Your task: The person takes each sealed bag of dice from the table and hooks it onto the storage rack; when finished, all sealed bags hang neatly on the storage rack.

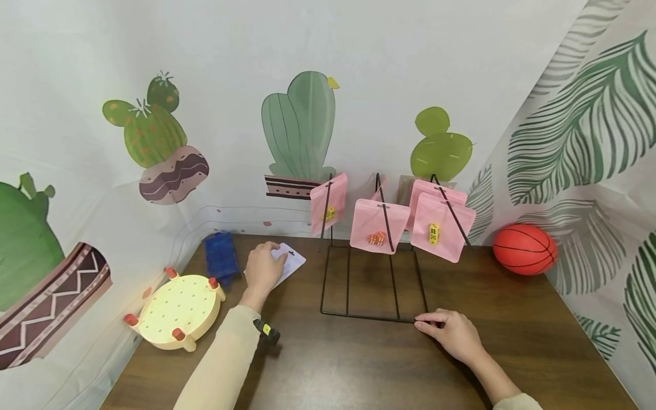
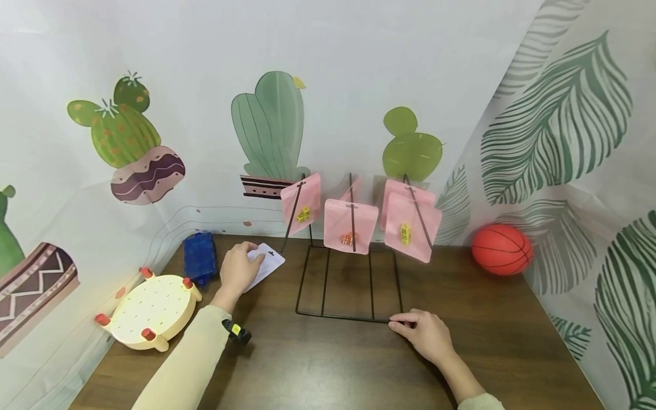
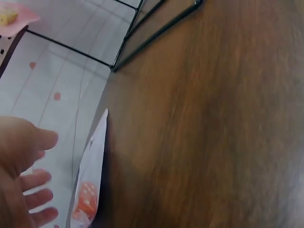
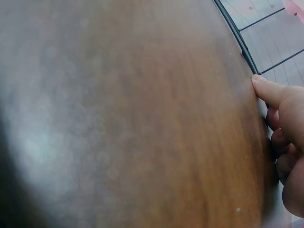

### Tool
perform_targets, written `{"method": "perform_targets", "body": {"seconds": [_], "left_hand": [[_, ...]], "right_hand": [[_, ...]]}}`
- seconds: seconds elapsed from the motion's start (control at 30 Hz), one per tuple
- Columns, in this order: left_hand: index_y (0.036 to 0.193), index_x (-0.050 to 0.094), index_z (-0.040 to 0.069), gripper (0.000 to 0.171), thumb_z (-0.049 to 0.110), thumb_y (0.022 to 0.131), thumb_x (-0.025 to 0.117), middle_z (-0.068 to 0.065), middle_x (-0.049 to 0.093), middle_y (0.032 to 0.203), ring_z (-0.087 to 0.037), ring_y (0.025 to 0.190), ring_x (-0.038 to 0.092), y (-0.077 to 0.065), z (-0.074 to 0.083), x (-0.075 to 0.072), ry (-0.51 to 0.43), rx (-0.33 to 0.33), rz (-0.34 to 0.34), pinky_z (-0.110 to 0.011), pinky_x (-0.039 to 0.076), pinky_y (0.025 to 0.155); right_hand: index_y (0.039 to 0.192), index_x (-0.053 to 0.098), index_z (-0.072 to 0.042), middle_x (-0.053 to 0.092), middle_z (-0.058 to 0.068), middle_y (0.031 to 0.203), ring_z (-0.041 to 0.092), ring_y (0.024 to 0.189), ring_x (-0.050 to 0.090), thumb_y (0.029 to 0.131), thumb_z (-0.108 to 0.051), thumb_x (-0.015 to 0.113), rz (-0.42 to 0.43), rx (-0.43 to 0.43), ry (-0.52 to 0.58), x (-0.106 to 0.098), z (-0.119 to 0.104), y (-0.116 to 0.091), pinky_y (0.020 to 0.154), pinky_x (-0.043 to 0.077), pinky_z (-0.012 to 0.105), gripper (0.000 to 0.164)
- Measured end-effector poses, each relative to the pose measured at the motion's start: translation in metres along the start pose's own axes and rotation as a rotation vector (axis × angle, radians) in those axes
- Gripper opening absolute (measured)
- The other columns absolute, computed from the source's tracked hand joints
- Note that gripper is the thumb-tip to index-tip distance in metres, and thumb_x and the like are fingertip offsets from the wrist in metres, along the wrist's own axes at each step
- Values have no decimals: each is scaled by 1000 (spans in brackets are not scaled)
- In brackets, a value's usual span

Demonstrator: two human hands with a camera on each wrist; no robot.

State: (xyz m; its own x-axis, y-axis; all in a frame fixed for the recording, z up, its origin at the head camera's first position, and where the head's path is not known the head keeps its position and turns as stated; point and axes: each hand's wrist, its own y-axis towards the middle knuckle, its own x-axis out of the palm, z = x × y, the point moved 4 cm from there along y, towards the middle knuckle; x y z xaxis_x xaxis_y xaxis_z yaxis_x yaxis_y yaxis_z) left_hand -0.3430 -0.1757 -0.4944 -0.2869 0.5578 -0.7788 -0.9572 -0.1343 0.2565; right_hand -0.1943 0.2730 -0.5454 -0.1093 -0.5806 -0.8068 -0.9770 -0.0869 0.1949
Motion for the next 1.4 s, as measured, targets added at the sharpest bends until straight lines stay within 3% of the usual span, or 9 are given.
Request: {"method": "perform_targets", "body": {"seconds": [0.17,0.3,0.47,0.73,1.07,1.23,1.4], "left_hand": [[140,57,2,66,39,89,79,-26,49,147,-48,137,42,-2,-10,5,65,-28,-80,-64,39,105],[149,45,-1,85,45,87,79,-32,45,148,-52,136,41,-3,-16,10,106,-60,-142,-65,35,108],[153,38,-1,94,52,87,78,-34,47,144,-54,130,45,-4,-22,13,146,-101,-191,-65,34,106],[152,39,-2,98,50,81,83,-35,48,138,-53,128,44,-6,-22,9,140,-121,-205,-67,33,104],[140,47,-2,101,53,70,92,-26,56,123,-46,109,59,-12,-22,6,81,-141,-250,-60,48,88],[140,49,-1,98,55,71,91,-23,64,125,-43,109,61,-17,-23,7,54,-151,-277,-58,48,89],[139,53,1,82,46,79,88,-22,68,124,-42,109,64,-24,-19,5,-13,-127,-286,-55,48,90]], "right_hand": [[95,82,-37,55,-21,70,1,63,49,86,-39,85,1,0,4,0,0,0,53,36,27,10],[95,81,-37,54,-20,70,1,63,49,86,-39,85,-2,3,11,0,0,0,53,36,26,10],[95,82,-37,53,-21,69,0,62,48,86,-38,85,4,-13,7,0,-1,0,53,36,26,10],[95,81,-37,53,-19,69,1,62,48,86,-38,85,-1,10,17,0,0,0,52,35,27,10],[95,81,-38,52,-19,68,1,61,48,86,-40,85,-4,17,26,1,1,0,52,35,26,10],[95,81,-37,52,-18,68,1,62,48,86,-40,84,-5,19,25,1,0,0,52,35,26,10],[95,81,-37,53,-19,68,2,62,48,86,-40,85,-2,16,24,0,-1,0,53,35,26,10]]}}
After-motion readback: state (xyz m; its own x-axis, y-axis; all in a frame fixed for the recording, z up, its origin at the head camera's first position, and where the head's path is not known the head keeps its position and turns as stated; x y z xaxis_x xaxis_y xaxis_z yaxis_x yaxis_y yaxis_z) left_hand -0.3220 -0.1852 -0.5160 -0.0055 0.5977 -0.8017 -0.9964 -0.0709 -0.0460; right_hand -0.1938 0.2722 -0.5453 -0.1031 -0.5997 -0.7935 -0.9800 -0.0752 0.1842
